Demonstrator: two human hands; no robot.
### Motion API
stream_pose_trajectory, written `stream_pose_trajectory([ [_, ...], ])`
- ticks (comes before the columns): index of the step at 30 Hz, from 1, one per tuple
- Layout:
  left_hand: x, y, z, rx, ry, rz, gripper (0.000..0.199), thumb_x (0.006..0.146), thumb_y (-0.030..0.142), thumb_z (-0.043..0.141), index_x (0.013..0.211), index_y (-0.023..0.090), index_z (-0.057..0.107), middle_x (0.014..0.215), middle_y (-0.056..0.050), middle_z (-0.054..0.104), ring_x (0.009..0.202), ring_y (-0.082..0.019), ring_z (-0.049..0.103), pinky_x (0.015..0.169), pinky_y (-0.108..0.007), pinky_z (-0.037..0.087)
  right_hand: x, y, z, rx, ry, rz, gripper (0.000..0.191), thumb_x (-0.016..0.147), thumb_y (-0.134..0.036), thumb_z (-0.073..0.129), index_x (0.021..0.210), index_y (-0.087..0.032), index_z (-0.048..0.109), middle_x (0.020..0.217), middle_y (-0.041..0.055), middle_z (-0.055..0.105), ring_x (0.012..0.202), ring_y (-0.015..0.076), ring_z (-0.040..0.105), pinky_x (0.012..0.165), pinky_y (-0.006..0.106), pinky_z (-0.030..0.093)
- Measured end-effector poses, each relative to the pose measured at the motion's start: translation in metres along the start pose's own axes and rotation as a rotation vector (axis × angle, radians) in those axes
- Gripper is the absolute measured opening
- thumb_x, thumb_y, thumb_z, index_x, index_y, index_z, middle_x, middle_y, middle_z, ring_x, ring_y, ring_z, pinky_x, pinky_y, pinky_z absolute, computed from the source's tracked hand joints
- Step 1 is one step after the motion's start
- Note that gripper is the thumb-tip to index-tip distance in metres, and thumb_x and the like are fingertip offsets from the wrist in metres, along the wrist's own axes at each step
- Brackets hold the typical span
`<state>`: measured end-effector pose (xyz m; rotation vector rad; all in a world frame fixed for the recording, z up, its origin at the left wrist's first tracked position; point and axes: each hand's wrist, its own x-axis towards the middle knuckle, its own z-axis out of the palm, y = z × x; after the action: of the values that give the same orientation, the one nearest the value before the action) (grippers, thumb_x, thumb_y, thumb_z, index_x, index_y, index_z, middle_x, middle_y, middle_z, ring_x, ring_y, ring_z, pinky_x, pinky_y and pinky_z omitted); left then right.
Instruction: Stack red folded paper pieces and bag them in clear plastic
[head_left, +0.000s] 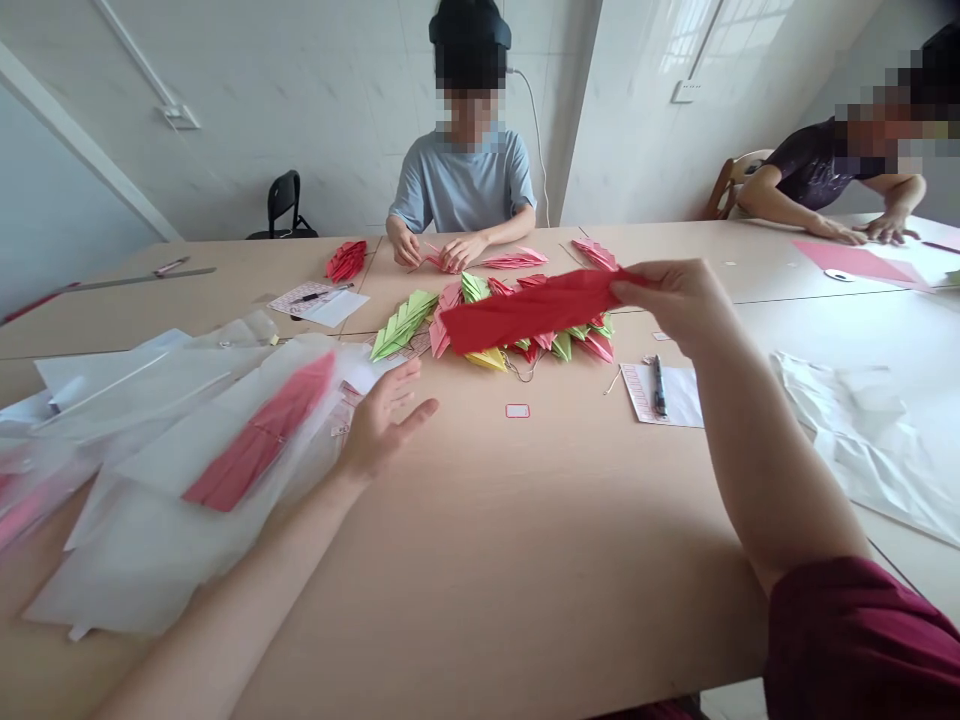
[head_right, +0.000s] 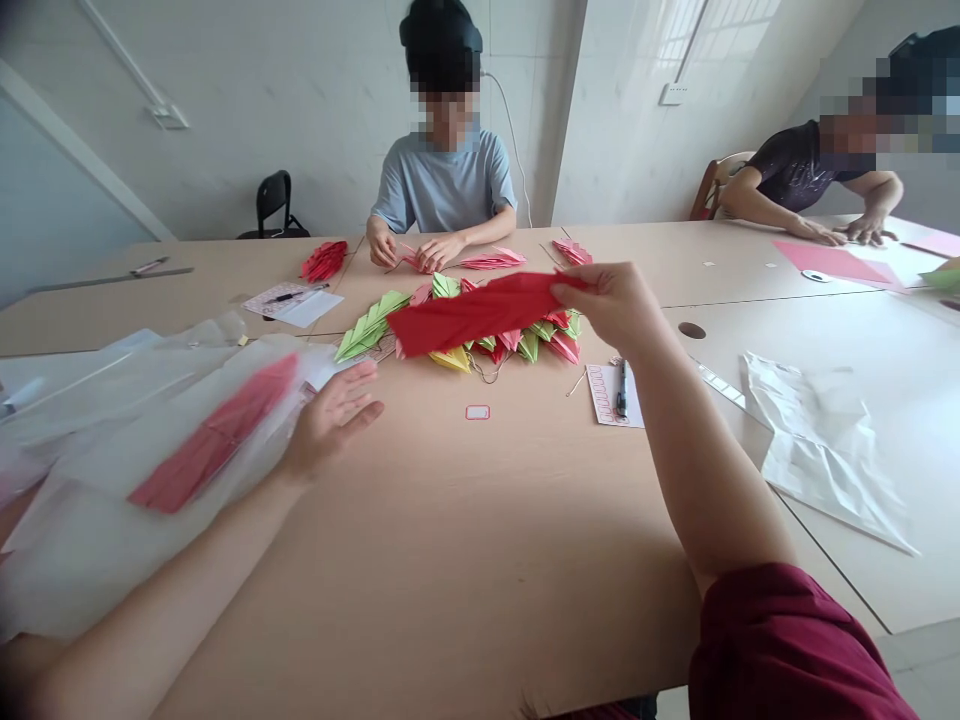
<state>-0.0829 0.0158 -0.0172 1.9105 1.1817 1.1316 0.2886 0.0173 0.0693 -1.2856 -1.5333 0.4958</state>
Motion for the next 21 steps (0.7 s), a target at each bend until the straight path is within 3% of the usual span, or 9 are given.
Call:
stream_pose_trajectory([
  [3, 0.011, 0.009, 0.035, -0.36, -0.125, -0.107, 0.062, 0.077, 0.05, 0.071, 0.127, 0.016, 0.056, 0.125, -0.014, 0.062, 0.118, -0.031, 0.057, 0.098, -0.044, 0.049, -0.006, 0.005, 0.003, 0.089, -0.225, 0.113, 0.023, 0.077, -0.035, 0.073, 0.093, -0.018, 0.074, 0.087, 0.0065, 0.074, 0.085, 0.0222, 0.069, 0.083, 0.041, 0.055],
  [6, 0.02, 0.012, 0.061, -0.516, -0.118, -0.188, 0.053, 0.077, 0.052, 0.071, 0.112, 0.013, 0.067, 0.107, -0.012, 0.071, 0.103, -0.029, 0.065, 0.089, -0.04, 0.054, -0.005, 0.018, 0.012, 0.237, -0.338, 0.231, 0.026, 0.076, -0.036, 0.075, 0.094, -0.017, 0.073, 0.092, 0.0083, 0.073, 0.088, 0.0211, 0.069, 0.091, 0.041, 0.054],
  [10, 0.023, 0.004, 0.079, -0.635, -0.076, -0.222, 0.047, 0.079, 0.05, 0.07, 0.11, 0.015, 0.07, 0.109, -0.01, 0.071, 0.105, -0.028, 0.065, 0.092, -0.039, 0.053, -0.002, 0.038, 0.028, 0.56, -0.426, 0.434, 0.035, 0.081, -0.042, 0.071, 0.106, -0.018, 0.064, 0.102, 0.0095, 0.07, 0.09, 0.0204, 0.069, 0.085, 0.041, 0.058],
  [14, 0.025, -0.013, 0.076, -0.636, -0.001, -0.238, 0.047, 0.074, 0.05, 0.074, 0.104, 0.014, 0.071, 0.106, -0.012, 0.072, 0.102, -0.028, 0.066, 0.093, -0.04, 0.052, -0.001, 0.054, 0.038, 0.471, -0.669, 0.592, 0.039, 0.079, -0.038, 0.074, 0.109, -0.018, 0.06, 0.103, 0.0109, 0.068, 0.087, 0.0188, 0.068, 0.072, 0.032, 0.06],
  [17, 0.03, -0.026, 0.065, -0.564, 0.045, -0.248, 0.049, 0.073, 0.052, 0.075, 0.102, 0.013, 0.069, 0.101, -0.012, 0.073, 0.091, -0.026, 0.069, 0.08, -0.035, 0.057, 0.0, 0.061, 0.035, 0.372, -0.752, 0.553, 0.037, 0.078, -0.032, 0.075, 0.108, -0.018, 0.06, 0.084, 0.0049, 0.067, 0.065, 0.0096, 0.06, 0.056, 0.02, 0.05],
  [21, 0.038, -0.032, 0.052, -0.469, -0.115, -0.331, 0.05, 0.075, 0.054, 0.071, 0.106, 0.015, 0.065, 0.09, -0.009, 0.074, 0.065, -0.022, 0.07, 0.051, -0.027, 0.053, 0.006, 0.065, 0.015, 0.304, -0.727, 0.419, 0.031, 0.081, -0.035, 0.07, 0.106, -0.018, 0.063, 0.06, -0.0052, 0.049, 0.048, 0.0051, 0.039, 0.043, 0.019, 0.031],
])
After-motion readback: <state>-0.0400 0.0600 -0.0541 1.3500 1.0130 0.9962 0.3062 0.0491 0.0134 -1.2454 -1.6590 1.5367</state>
